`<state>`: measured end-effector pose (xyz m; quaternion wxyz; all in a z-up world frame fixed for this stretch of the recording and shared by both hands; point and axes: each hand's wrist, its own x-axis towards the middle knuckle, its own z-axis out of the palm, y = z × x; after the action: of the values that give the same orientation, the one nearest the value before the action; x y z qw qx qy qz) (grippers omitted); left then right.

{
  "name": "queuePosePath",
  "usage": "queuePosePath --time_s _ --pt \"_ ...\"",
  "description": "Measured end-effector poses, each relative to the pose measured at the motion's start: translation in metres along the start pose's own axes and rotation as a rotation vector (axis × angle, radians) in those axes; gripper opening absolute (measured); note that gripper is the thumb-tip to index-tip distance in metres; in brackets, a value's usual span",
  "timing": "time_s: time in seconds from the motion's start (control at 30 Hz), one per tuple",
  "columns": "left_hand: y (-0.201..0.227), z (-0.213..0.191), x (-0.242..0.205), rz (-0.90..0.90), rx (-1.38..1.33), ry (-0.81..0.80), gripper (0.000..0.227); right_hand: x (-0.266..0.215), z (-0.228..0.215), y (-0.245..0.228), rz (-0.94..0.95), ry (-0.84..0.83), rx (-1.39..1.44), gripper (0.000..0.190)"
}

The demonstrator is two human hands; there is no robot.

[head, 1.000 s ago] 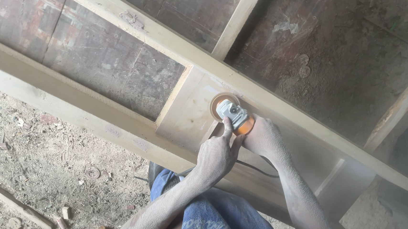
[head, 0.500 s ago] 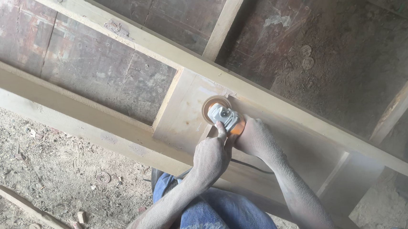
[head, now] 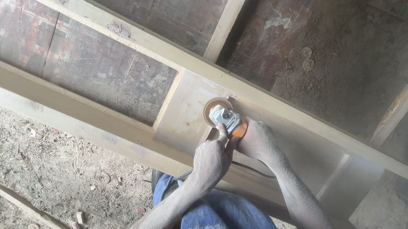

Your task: The person uses an orbital sander to smooth the surface of a wooden door frame. They move the sander across the flat panels and along the edges, generating wood dust. The person repositions the sander to cover different sections of the frame.

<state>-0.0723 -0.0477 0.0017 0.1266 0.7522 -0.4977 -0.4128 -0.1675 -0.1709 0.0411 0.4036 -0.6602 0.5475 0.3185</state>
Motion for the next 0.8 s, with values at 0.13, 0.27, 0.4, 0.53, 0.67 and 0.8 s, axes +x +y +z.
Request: queuePosePath --time_s 0.13,0.27,0.4,0.53,0.67,0.8 --pt "0.006 -0.006 0.005 -0.06 -0.047 -0.087 0.063 -0.002 -0.007 0.001 0.04 0.009 0.051 0.058" --pt "0.005 -0.005 0.01 -0.039 -0.066 -0.017 0.063 0.001 -0.013 -0.001 0.057 0.016 0.08 0.058" --pt "-0.002 -0.001 0.008 -0.052 -0.077 -0.017 0.064 0.005 -0.01 -0.002 0.038 0.007 0.048 0.057" --pt "-0.003 0.004 0.009 -0.05 -0.043 0.007 0.063 0.004 -0.009 -0.003 0.005 0.02 0.051 0.055" --pt "-0.001 0.001 0.013 -0.048 -0.075 0.005 0.061 0.005 -0.014 0.001 0.057 0.038 0.07 0.061" --pt "0.002 0.001 0.011 -0.059 -0.073 -0.061 0.058 0.005 -0.012 0.005 0.03 0.046 0.018 0.059"
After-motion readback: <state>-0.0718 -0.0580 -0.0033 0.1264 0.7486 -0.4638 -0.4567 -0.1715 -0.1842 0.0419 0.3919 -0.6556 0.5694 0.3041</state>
